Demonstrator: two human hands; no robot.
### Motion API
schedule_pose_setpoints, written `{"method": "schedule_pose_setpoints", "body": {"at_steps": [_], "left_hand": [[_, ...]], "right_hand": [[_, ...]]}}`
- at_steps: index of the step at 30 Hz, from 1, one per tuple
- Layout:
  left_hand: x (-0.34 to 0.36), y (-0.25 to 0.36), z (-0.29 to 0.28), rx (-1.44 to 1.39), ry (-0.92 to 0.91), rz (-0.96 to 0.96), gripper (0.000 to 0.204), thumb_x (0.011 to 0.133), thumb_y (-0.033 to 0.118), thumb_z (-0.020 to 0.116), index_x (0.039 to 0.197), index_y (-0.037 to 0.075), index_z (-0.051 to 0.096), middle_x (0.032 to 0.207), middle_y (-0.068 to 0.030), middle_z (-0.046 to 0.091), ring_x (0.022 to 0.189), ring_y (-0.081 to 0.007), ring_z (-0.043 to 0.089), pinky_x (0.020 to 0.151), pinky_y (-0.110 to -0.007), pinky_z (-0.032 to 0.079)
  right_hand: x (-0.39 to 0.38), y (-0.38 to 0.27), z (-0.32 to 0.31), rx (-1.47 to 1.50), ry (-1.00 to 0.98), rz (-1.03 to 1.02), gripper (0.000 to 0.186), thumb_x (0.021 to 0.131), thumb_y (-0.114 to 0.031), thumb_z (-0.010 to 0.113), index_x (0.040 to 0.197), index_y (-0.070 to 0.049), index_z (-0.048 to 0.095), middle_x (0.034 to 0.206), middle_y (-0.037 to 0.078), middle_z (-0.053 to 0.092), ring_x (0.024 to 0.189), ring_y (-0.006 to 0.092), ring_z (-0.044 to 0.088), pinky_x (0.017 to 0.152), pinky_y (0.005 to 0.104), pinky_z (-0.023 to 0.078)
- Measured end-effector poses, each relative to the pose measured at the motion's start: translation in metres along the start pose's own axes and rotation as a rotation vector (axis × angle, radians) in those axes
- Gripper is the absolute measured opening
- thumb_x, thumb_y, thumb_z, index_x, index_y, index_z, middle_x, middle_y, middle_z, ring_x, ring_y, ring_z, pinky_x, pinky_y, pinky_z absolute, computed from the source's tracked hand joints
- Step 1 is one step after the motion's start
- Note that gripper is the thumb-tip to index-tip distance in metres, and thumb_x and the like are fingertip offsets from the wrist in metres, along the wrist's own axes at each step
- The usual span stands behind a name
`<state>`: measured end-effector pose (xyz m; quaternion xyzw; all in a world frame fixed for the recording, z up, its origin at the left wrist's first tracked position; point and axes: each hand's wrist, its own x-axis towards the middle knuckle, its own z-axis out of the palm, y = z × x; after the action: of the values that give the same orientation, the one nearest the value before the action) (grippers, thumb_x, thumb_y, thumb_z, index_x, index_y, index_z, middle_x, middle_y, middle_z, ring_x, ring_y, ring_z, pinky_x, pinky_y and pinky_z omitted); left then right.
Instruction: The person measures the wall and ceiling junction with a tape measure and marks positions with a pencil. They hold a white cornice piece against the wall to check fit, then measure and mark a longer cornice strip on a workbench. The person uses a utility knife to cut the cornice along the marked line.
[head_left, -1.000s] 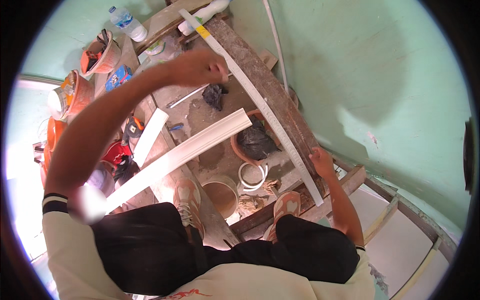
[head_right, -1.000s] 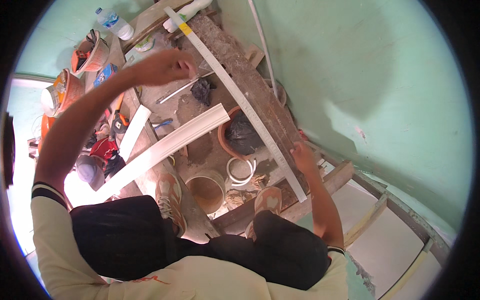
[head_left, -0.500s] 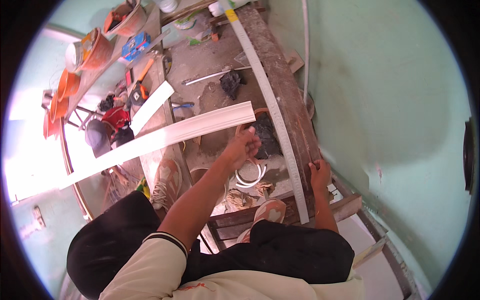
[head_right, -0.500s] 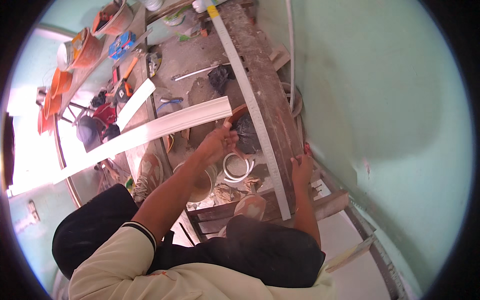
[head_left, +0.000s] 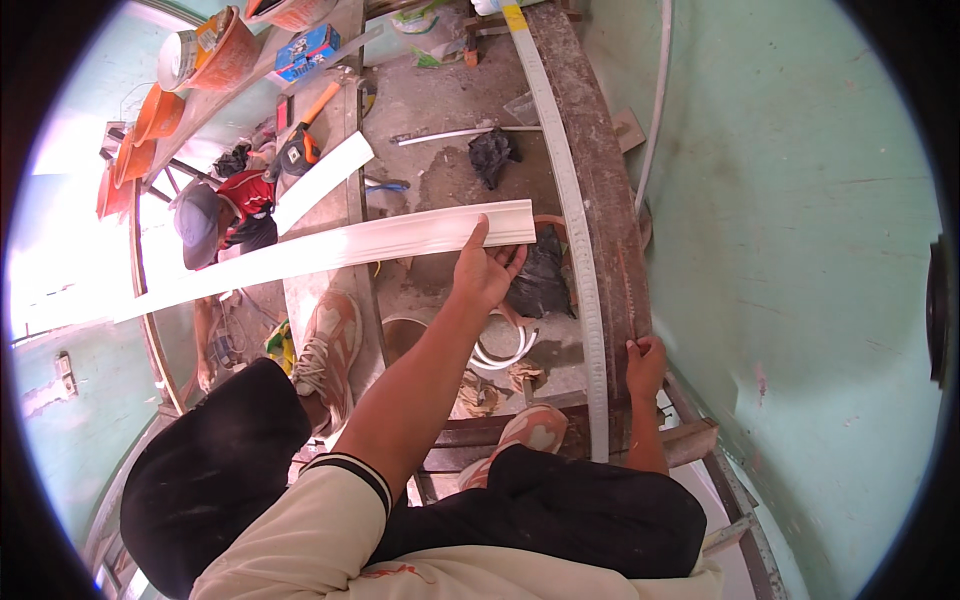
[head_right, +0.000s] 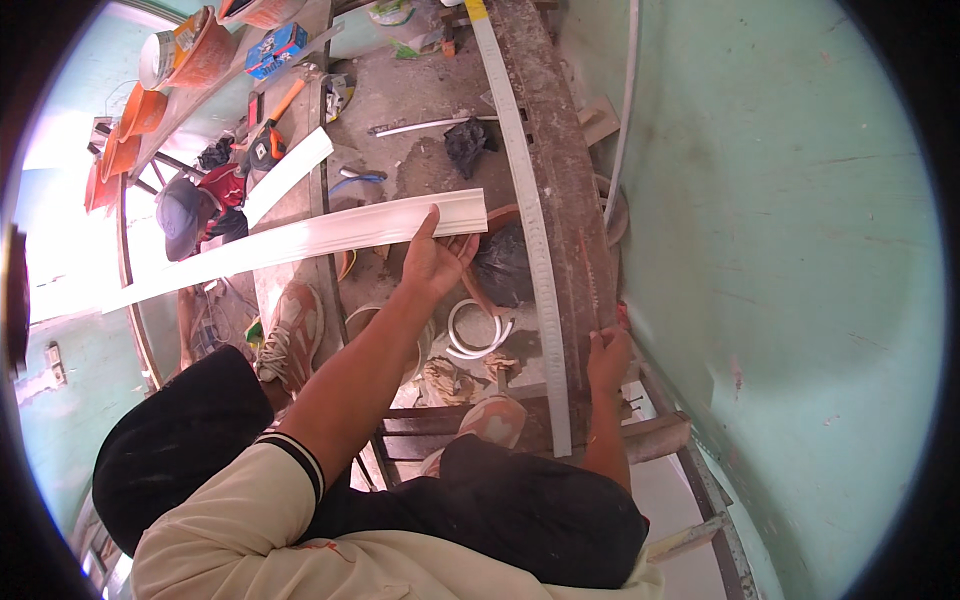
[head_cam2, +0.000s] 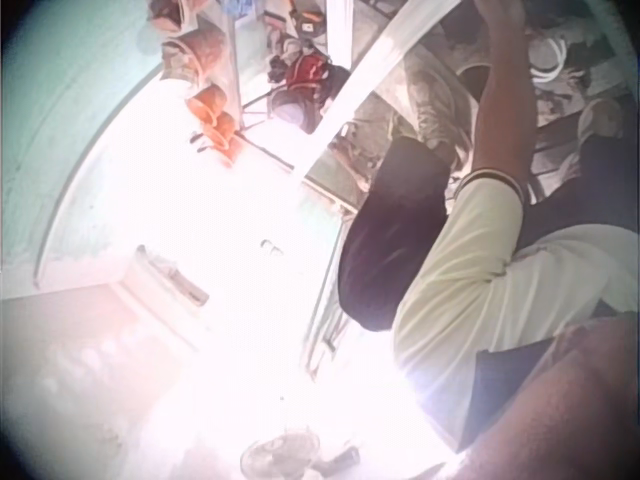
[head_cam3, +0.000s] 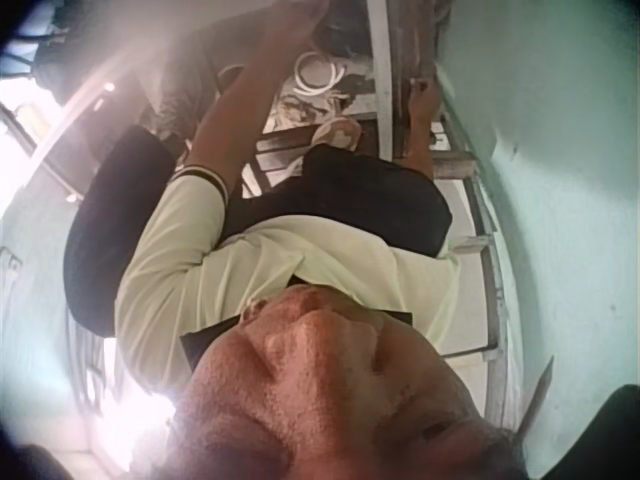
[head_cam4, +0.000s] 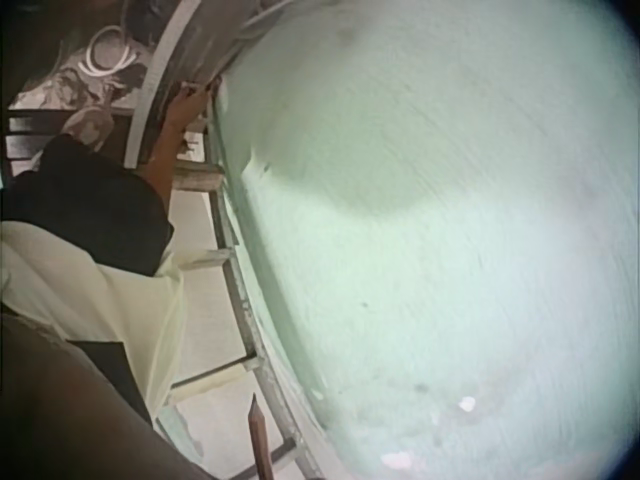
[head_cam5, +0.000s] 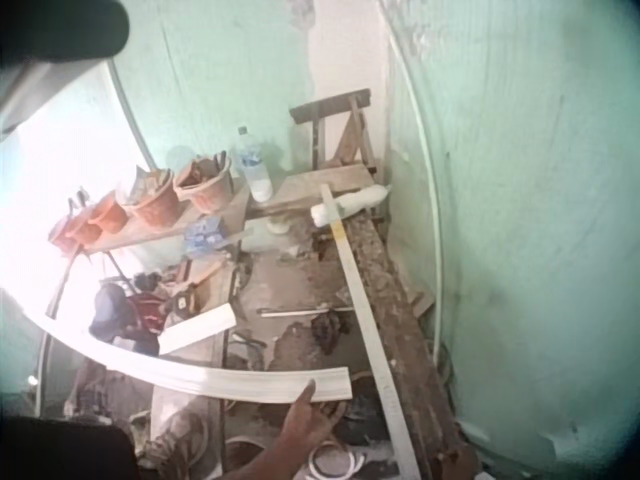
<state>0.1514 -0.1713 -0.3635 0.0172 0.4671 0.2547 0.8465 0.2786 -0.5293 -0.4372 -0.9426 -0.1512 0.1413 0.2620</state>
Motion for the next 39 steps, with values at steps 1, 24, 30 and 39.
{"method": "schedule_pose_setpoints", "body": {"at_steps": [1, 24, 30, 39], "left_hand": [[0.0, 0.0, 0.0, 0.001, -0.001, 0.014, 0.043, 0.105, 0.037, 0.071, 0.137, 0.012, 0.056, 0.127, -0.0068, 0.062, 0.114, -0.0255, 0.061, 0.104, -0.047, 0.052], [-0.013, -0.006, -0.009, 0.157, 0.147, 0.1, 0.046, 0.098, 0.043, 0.08, 0.131, 0.019, 0.058, 0.121, -0.0026, 0.064, 0.108, -0.0197, 0.062, 0.089, -0.041, 0.056], [-0.009, -0.008, -0.014, 0.173, 0.098, 0.069, 0.048, 0.1, 0.043, 0.078, 0.134, 0.015, 0.057, 0.123, -0.0048, 0.063, 0.109, -0.0206, 0.063, 0.089, -0.041, 0.058], [-0.01, -0.004, -0.019, 0.13, 0.035, 0.011, 0.049, 0.099, 0.046, 0.077, 0.134, 0.017, 0.057, 0.123, -0.0025, 0.062, 0.113, -0.0205, 0.061, 0.092, -0.041, 0.057]], "right_hand": [[0.0, -0.003, 0.0, 0.009, 0.035, 0.019, 0.022, 0.093, -0.019, 0.081, 0.102, -0.002, 0.071, 0.092, 0.013, 0.066, 0.081, 0.0273, 0.064, 0.079, 0.042, 0.053], [0.024, -0.134, -0.048, 0.369, -0.192, 0.207, 0.038, 0.108, -0.02, 0.059, 0.142, -0.003, 0.062, 0.114, 0.018, 0.074, 0.103, 0.0315, 0.072, 0.093, 0.0407, 0.054], [0.018, -0.173, -0.032, 0.282, -0.332, -0.242, 0.04, 0.111, -0.023, 0.058, 0.148, -0.01, 0.062, 0.077, 0.002, 0.062, 0.064, 0.009, 0.057, 0.058, 0.0288, 0.048], [0.008, -0.209, -0.017, 0.298, -0.386, -0.339, 0.034, 0.109, -0.017, 0.06, 0.141, -0.005, 0.063, 0.08, 0.011, 0.072, 0.065, 0.0218, 0.07, 0.058, 0.0356, 0.053]]}}
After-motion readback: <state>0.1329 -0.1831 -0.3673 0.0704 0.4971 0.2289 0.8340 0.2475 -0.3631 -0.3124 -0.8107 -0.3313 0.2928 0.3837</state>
